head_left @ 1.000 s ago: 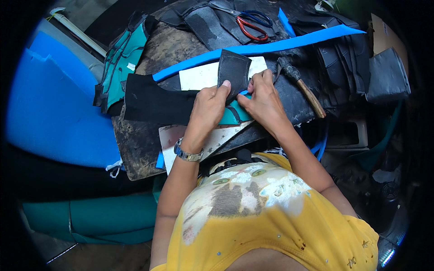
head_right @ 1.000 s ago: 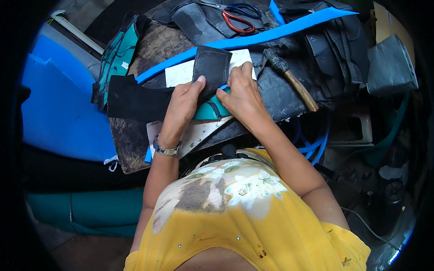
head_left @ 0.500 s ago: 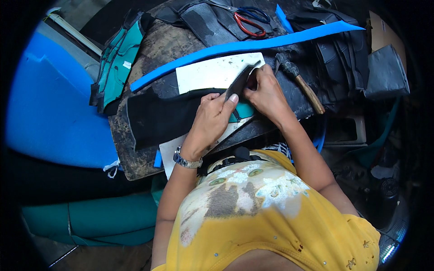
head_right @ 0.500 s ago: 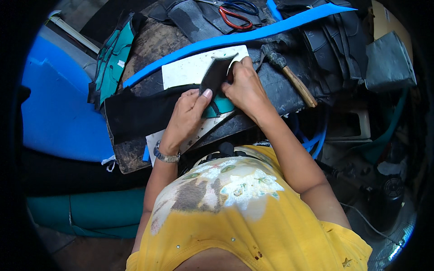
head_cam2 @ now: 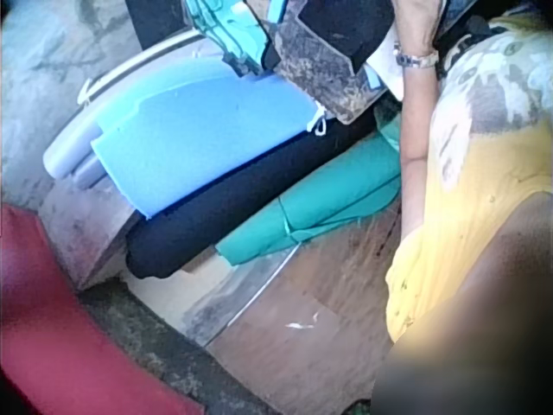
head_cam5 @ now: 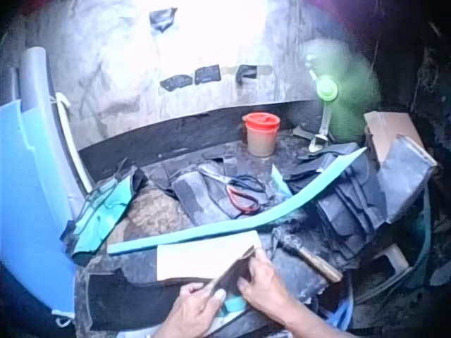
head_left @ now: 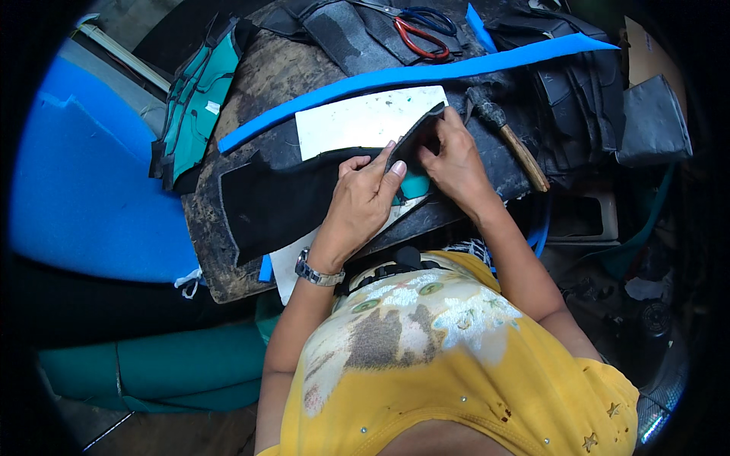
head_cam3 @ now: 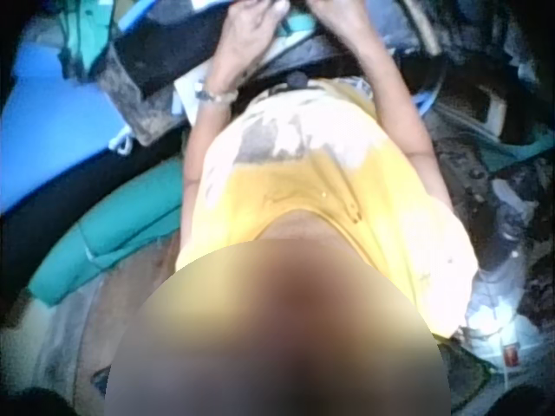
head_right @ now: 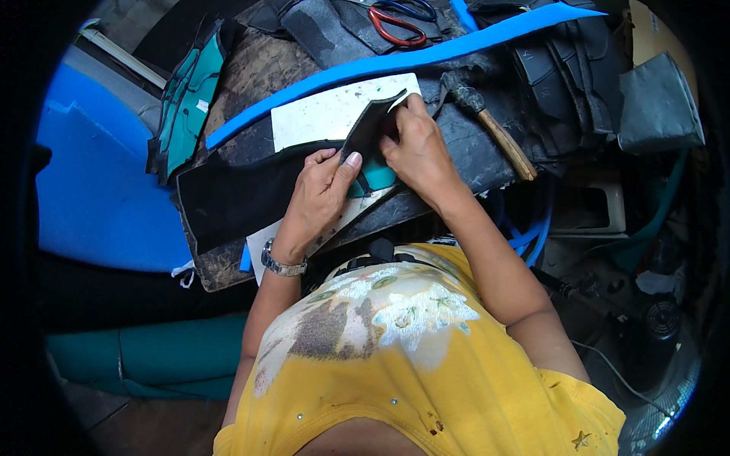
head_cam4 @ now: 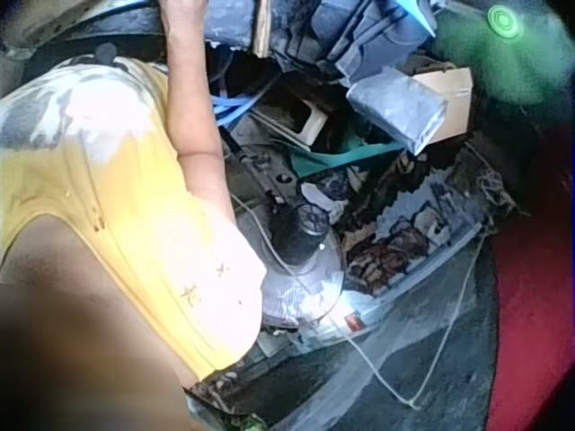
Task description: The person assembles a foam component by placing a black fabric strip onto a green foam piece, pressing it with a hammer, trimming a blue foam strip with scissors, and attaching it to the assembly. The person repeats this process for a second unit, handling both foam and fabric pieces throughout.
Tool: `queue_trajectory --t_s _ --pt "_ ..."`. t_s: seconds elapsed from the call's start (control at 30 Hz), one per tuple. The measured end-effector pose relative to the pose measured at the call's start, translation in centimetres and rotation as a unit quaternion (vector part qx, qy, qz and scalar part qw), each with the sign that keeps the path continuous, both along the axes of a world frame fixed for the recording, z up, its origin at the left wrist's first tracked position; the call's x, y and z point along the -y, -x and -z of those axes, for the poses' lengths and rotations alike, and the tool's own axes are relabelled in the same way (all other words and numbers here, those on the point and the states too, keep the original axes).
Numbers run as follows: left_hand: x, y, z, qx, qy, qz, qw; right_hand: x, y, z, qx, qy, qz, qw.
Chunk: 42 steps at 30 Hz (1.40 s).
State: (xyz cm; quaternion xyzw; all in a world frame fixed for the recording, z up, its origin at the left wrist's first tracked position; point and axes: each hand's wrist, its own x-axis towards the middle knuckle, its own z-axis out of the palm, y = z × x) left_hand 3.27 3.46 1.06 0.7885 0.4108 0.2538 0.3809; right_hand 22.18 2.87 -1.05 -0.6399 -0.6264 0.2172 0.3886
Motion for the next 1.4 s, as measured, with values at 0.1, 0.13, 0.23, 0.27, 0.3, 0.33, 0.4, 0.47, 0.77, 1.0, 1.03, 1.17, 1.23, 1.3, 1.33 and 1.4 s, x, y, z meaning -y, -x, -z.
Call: queue_trajectory --t_s 0.1,0.13,0.23,0.27,0.3,0.33,0.4,0.47,0.77,1.0,1.03,1.17,1.23,1.3,1.33,1.4 --pt "0.3 0.0 0.3 -0.03 -0.023 0.017 0.999 -0.4 -0.4 0.4 -0.073 0.03 -0.012 0.997" --pt "0.5 -0.2 0.5 -0.024 -0.085 0.03 0.996 -0.5 -0.6 0.4 -0.105 0.045 -0.015 0.993" --pt "1.0 -0.3 1.1 -0.061 -0.169 0.058 0.982 -0.4 -1.0 0.3 -0.027 -0.052 -0.067 0.996" --pt "1.2 -0.3 1.2 -0.083 -0.175 0.063 0.979 -0.3 -1.2 0.2 -0.028 -0.041 -0.071 0.996" --pt "1.4 -0.4 1.4 -0.094 -0.206 0.061 0.972 -0.4 -1.3 0.2 -0.026 -0.049 -0.079 0.995" --pt "1.5 -0.4 1.5 -0.097 -0.221 0.058 0.969 -0.5 -1.5 0.2 -0.019 -0.069 -0.097 0.993" --pt "1.7 -0.5 1.7 -0.11 -0.229 0.057 0.966 -0.9 -1.8 0.3 0.013 -0.101 -0.074 0.992" --pt "1.8 -0.6 1.8 -0.121 -0.238 0.063 0.962 -1.5 -2.0 0.5 -0.04 -0.072 -0.035 0.996" --pt "2.3 -0.8 2.0 -0.128 -0.269 0.069 0.952 -1.4 -3.2 -1.9 -0.35 0.158 0.025 0.923" --pt "2.4 -1.2 1.8 -0.166 -0.27 0.07 0.946 0.6 -3.1 -3.3 0.013 0.025 -0.152 0.988" --pt "2.3 -1.2 1.7 -0.168 -0.269 0.071 0.946 1.1 -3.0 -3.1 0.066 0.003 -0.154 0.986" --pt "2.5 -1.3 1.3 -0.188 -0.258 0.074 0.945 1.3 -3.3 -1.9 -0.029 -0.042 -0.102 0.993" --pt "2.7 -1.5 1.1 -0.207 -0.258 0.074 0.941 1.1 -3.2 -1.4 -0.024 -0.021 -0.065 0.997" --pt "2.9 -1.6 0.9 -0.224 -0.263 0.072 0.936 0.8 -2.8 -1.2 0.002 -0.011 -0.033 0.999" --pt "3.0 -1.6 0.9 -0.23 -0.252 0.076 0.937 0.7 -2.4 -1.2 0.027 -0.009 -0.021 0.999" --pt "3.1 -1.7 0.8 -0.231 -0.24 0.076 0.94 0.5 -1.8 -1.3 0.061 0.011 -0.003 0.998"
